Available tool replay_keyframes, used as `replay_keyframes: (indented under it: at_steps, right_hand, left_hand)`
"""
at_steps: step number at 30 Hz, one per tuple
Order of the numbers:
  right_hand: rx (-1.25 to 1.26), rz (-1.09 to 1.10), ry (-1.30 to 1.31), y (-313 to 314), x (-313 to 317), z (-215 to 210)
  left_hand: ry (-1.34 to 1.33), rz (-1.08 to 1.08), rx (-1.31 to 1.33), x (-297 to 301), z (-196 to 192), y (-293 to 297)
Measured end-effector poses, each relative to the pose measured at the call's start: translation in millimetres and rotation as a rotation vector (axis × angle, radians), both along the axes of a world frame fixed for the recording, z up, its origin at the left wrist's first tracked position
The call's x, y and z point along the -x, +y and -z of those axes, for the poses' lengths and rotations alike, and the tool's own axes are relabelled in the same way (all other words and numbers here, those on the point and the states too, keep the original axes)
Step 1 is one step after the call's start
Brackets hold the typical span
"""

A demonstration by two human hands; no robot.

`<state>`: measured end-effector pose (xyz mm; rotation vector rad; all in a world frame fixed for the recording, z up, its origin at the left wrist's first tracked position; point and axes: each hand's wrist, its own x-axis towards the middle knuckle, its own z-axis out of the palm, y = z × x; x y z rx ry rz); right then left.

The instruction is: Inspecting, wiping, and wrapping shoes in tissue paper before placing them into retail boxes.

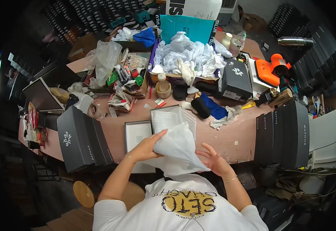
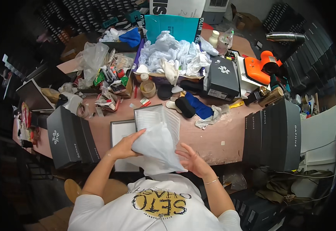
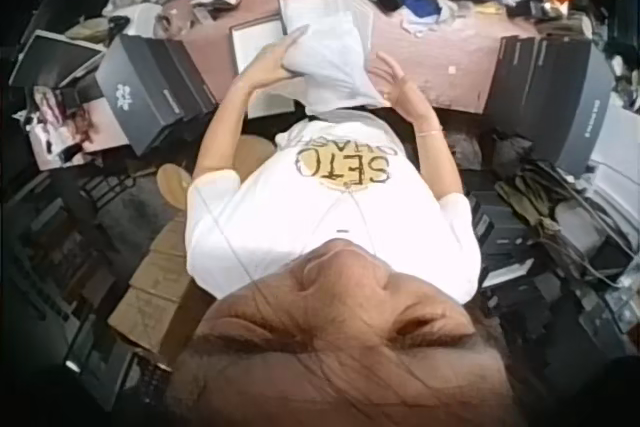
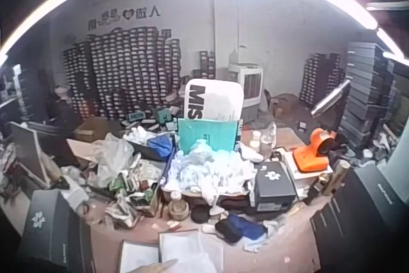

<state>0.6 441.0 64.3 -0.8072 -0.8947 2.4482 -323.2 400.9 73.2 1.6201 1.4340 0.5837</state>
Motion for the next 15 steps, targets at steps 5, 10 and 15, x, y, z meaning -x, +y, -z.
replay_keyframes:
  at_steps: [5, 10, 15]
  right_hand:
    - [-0.365, 0.022, -0.412, -7.3, 63.6, 10.4]
    - [-1.201, 0.176, -0.783, 13.8, 136.5, 163.6]
    - [-0.849, -0.165, -0.772, 37.4, 81.0, 109.4]
  left_hand:
    - [-0.295, -0.615, -0.170, 7.8, 51.2, 40.5]
    - [-0.565, -0.915, 0.069, -78.6, 142.8, 46.0]
    - [-0.410, -0.753, 0.187, -88.7, 173.1, 25.9]
